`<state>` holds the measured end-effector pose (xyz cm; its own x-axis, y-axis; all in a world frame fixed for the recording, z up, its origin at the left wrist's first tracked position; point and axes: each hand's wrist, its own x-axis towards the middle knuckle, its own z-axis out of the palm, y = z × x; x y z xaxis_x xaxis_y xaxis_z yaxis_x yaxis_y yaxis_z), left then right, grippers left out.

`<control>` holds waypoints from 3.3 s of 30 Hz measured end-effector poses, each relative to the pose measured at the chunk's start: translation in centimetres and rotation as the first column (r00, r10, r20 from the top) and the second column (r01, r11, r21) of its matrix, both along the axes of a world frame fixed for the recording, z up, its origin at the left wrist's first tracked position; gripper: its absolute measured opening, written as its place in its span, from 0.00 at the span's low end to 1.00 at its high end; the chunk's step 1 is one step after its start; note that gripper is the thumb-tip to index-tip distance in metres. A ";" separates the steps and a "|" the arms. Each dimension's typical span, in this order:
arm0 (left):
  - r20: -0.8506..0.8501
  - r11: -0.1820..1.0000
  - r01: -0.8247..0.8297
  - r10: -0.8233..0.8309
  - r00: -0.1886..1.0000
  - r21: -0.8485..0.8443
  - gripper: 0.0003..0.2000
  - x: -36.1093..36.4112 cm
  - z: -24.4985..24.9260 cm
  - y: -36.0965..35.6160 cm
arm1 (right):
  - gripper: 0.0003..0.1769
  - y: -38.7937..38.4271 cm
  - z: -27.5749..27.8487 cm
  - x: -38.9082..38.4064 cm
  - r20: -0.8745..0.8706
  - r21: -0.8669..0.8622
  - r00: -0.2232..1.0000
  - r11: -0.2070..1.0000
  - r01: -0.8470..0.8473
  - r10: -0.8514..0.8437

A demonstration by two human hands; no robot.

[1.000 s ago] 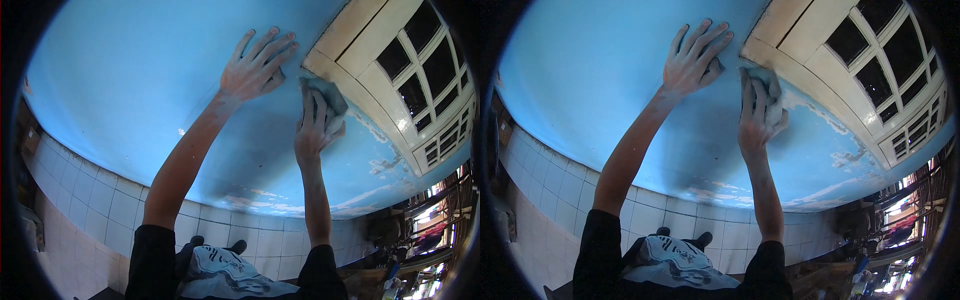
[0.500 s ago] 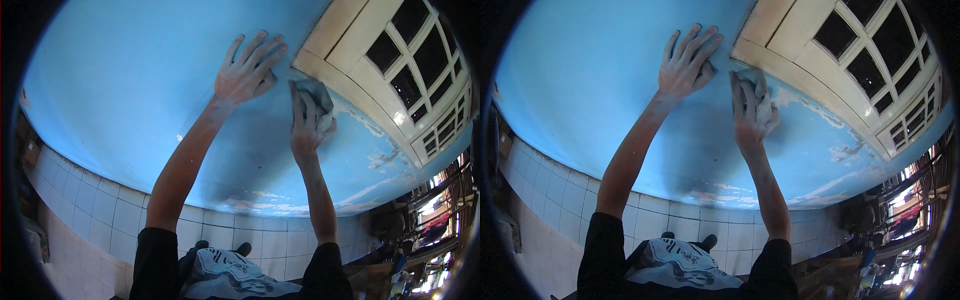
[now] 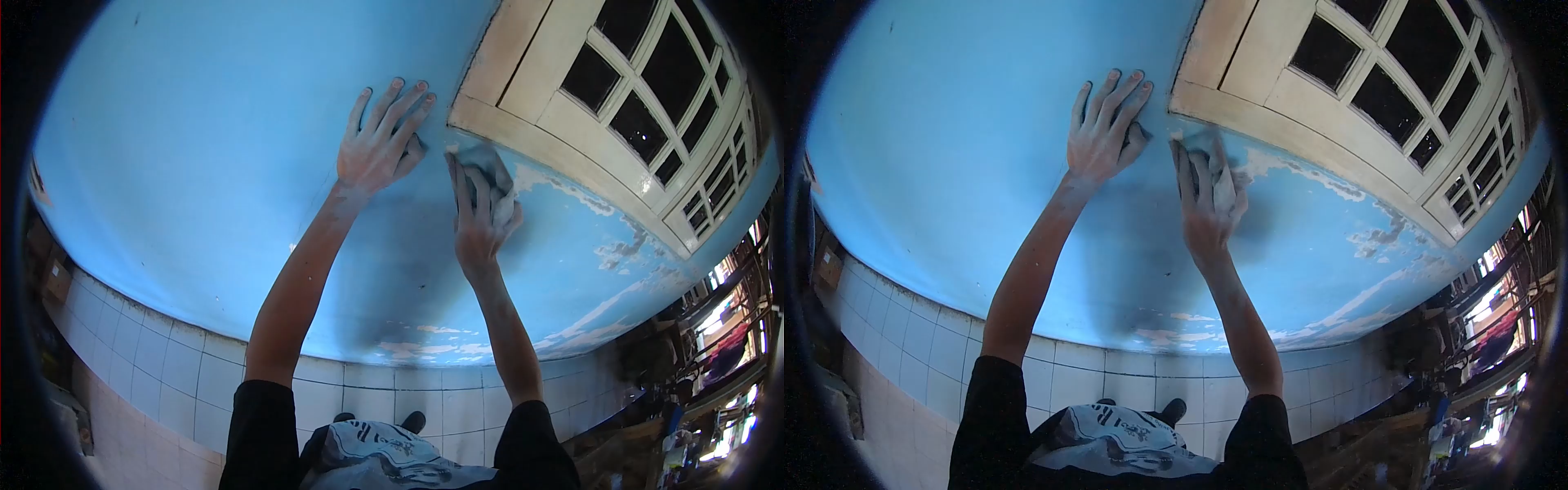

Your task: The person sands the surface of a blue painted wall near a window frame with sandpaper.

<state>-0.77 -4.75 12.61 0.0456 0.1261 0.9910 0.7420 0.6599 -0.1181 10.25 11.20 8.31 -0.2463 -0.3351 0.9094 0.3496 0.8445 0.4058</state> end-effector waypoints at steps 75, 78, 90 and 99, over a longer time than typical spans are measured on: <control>0.019 0.999 -0.051 0.051 0.999 -0.014 0.25 0.1 -0.4 0.5 | 0.24 -2.2 0.2 0.0 -0.005 -0.124 1.000 0.992 -0.018 0.017; 0.013 0.998 -0.057 0.057 0.998 -0.022 0.25 0.1 -0.5 0.5 | 0.25 -2.3 -0.4 -0.1 -0.049 -0.089 0.997 0.994 -0.065 0.061; -0.020 0.998 -0.057 0.057 0.998 0.001 0.26 -0.3 0.0 0.4 | 0.22 -0.5 -1.3 0.3 -0.049 -0.178 0.998 0.983 -0.046 0.038; -0.016 0.999 -0.049 0.049 0.999 0.001 0.26 -0.1 -0.4 0.3 | 0.31 0.1 -0.8 1.1 0.034 -0.003 0.970 0.970 0.242 -0.241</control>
